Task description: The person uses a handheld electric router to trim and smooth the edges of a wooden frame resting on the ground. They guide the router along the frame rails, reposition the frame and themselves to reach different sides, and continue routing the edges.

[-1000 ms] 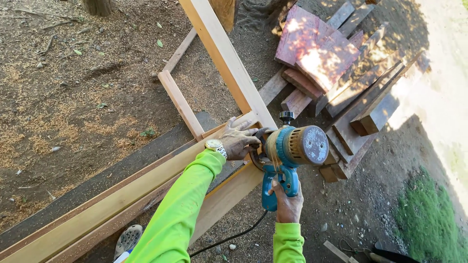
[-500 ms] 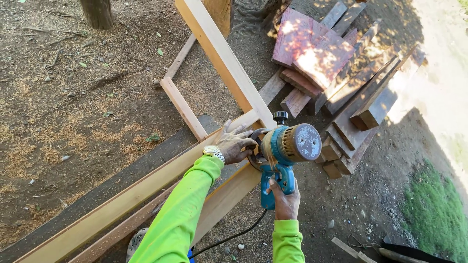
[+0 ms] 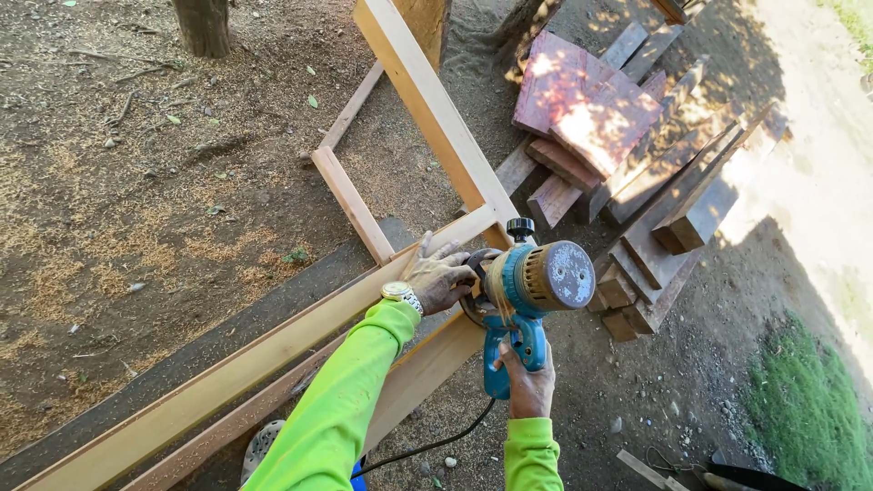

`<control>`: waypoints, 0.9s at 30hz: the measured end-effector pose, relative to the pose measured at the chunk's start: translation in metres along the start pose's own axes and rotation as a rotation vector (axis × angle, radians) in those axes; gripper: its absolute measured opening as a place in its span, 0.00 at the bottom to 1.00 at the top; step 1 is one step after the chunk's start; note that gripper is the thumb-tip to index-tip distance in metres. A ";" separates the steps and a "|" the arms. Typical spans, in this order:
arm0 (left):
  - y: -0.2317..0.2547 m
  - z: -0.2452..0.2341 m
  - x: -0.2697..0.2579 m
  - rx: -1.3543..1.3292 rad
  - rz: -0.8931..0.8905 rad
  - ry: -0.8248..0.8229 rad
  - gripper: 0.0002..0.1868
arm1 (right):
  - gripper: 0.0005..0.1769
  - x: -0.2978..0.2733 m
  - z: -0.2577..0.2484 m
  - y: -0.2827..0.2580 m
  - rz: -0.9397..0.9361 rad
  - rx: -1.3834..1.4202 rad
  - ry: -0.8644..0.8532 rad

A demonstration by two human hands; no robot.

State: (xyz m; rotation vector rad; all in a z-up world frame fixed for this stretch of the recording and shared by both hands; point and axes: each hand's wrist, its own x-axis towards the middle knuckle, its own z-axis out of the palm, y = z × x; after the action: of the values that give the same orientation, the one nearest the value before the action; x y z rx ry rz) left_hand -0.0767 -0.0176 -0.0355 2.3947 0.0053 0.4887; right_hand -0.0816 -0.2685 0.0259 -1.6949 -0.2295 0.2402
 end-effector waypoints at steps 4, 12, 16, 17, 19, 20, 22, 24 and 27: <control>0.000 -0.001 -0.013 -0.035 0.009 0.023 0.15 | 0.27 -0.014 0.009 -0.007 0.016 -0.019 0.020; 0.003 -0.007 -0.041 -0.004 -0.037 0.010 0.14 | 0.23 -0.045 0.023 -0.008 -0.008 -0.015 0.034; 0.003 -0.012 -0.057 0.019 -0.036 0.032 0.15 | 0.25 -0.059 0.029 -0.008 0.019 -0.023 0.046; 0.003 -0.013 -0.060 0.020 -0.032 0.028 0.15 | 0.25 -0.063 0.033 -0.010 0.020 -0.020 0.051; 0.002 -0.015 -0.067 -0.002 -0.041 0.028 0.15 | 0.24 -0.074 0.039 -0.014 0.044 -0.001 0.068; 0.004 -0.018 -0.071 -0.003 -0.035 0.023 0.15 | 0.24 -0.080 0.041 -0.014 0.045 0.001 0.075; 0.006 -0.024 -0.076 -0.026 -0.065 0.007 0.15 | 0.23 -0.087 0.044 -0.016 0.050 -0.055 0.064; 0.010 -0.033 -0.086 -0.023 -0.083 -0.006 0.14 | 0.23 -0.096 0.048 -0.017 0.054 -0.056 0.070; 0.011 -0.039 -0.097 -0.024 -0.092 -0.005 0.12 | 0.25 -0.106 0.055 -0.014 0.055 -0.029 0.078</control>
State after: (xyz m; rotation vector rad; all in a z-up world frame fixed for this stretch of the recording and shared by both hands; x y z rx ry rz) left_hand -0.1812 -0.0143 -0.0349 2.3606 0.1060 0.4373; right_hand -0.1989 -0.2444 0.0353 -1.7368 -0.1289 0.2115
